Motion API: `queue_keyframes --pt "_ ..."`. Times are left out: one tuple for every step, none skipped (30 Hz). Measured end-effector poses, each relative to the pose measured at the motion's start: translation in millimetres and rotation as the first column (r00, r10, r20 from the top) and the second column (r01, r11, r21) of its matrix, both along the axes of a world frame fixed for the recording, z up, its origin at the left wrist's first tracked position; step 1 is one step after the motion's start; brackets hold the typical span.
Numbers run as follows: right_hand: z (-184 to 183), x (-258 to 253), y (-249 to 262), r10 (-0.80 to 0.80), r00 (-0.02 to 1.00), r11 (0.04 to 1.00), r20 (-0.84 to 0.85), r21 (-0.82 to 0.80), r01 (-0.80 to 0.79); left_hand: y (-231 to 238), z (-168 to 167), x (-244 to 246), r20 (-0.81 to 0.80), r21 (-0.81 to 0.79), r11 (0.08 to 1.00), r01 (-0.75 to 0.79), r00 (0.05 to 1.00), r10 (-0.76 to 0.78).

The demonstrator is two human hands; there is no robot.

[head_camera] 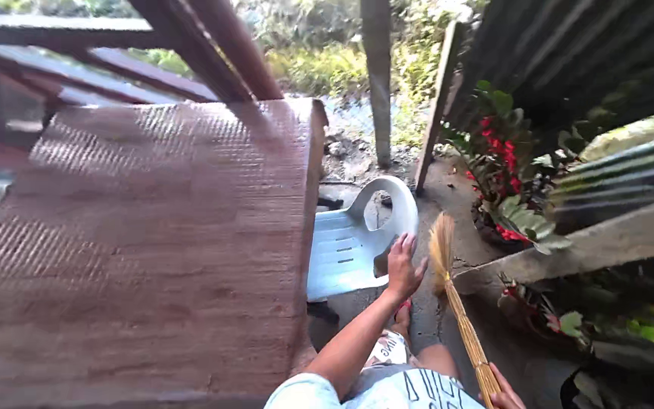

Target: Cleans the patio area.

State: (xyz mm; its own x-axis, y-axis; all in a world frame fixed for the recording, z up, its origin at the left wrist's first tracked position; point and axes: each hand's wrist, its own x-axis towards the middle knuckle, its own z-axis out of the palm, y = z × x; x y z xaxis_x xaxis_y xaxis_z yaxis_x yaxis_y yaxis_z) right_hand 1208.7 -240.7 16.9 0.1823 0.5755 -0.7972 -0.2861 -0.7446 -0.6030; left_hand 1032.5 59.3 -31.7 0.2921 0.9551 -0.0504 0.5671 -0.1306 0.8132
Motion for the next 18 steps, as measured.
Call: queue_keyframes --pt "0.1 15.2 23.5 0.048 0.999 0.999 0.014 -0.019 -0.048 15.2 0.8 16.0 -0.042 -0.036 0.999 -0.014 0.999 0.012" --pt "0.0 31.4 44.6 0.096 0.995 0.995 0.023 -0.038 -0.095 29.1 -1.1 29.2 -0.084 -0.073 0.997 -0.027 0.996 0.021" --pt "-0.4 47.5 64.5 0.136 0.99 0.989 0.032 -0.054 -0.134 42.4 -5.7 39.2 -0.126 -0.111 0.993 -0.046 0.992 0.032" --pt "-1.0 62.8 83.1 0.173 0.984 0.983 0.042 -0.067 -0.17 54.0 -13.0 45.8 -0.162 -0.141 0.988 -0.065 0.986 0.042" --pt "-1.6 76.7 100.9 0.195 0.98 0.978 0.045 -0.08 -0.191 62.8 -22.5 49.5 -0.189 -0.149 0.985 -0.09 0.98 0.061" --pt "-4.0 89.8 118.6 0.217 0.975 0.973 0.041 -0.091 -0.212 68.5 -31.5 50.8 -0.21 -0.137 0.984 -0.117 0.974 0.086" --pt "-9.0 101.9 136.5 0.232 0.972 0.968 0.032 -0.1 -0.228 71.4 -35.9 50.2 -0.224 -0.131 0.983 -0.126 0.97 0.094" --pt "-15.5 112.9 154.2 0.249 0.968 0.964 0.03 -0.105 -0.245 71.5 -36.4 48.6 -0.242 -0.125 0.984 -0.127 0.966 0.094" --pt "-23.1 122.1 170.9 0.27 0.962 0.958 0.03 -0.113 -0.265 68.2 -36.1 45.1 -0.248 -0.104 0.985 -0.137 0.963 0.108" --pt "-29.0 131.6 187.1 0.286 0.958 0.951 0.024 -0.13 -0.281 62.1 -36.8 41.1 -0.236 -0.069 0.985 -0.158 0.962 0.138" --pt "-32.5 141.6 204.6 0.309 0.951 0.941 0.017 -0.151 -0.303 56.5 -36.7 37.0 -0.215 -0.027 0.983 -0.179 0.962 0.169" --pt "-35.9 150.8 224.2 0.328 0.945 0.931 0.005 -0.17 -0.323 55.0 -36.7 32.4 -0.197 0.029 0.981 -0.192 0.961 0.194" --pt "-40.5 160.3 241.1 0.342 0.94 0.922 -0.015 -0.187 -0.339 55.0 -36.6 28.9 -0.19 0.074 0.978 -0.194 0.96 0.205" --pt "-45.6 169.7 253.7 0.351 0.936 0.914 -0.035 -0.205 -0.35 53.7 -38.2 26.6 -0.181 0.099 0.978 -0.184 0.963 0.2" --pt "-48.2 178.8 265.2 0.356 0.933 0.906 -0.052 -0.224 -0.358 51.5 -41.2 26.1 -0.172 0.115 0.978 -0.174 0.966 0.192" --pt "-48.5 187.5 277.2 0.356 0.932 0.901 -0.067 -0.237 -0.362 49.9 -43.8 27.1 -0.16 0.133 0.976 -0.171 0.968 0.191" --pt "-48.1 195.5 288.6 0.356 0.931 0.898 -0.084 -0.247 -0.365 49.5 -44.8 28.1 -0.153 0.146 0.975 -0.166 0.97 0.188" --pt "-47.9 203.0 297.3 0.353 0.93 0.895 -0.102 -0.253 -0.367 48.7 -45.0 28.0 -0.151 0.152 0.975 -0.16 0.971 0.183"
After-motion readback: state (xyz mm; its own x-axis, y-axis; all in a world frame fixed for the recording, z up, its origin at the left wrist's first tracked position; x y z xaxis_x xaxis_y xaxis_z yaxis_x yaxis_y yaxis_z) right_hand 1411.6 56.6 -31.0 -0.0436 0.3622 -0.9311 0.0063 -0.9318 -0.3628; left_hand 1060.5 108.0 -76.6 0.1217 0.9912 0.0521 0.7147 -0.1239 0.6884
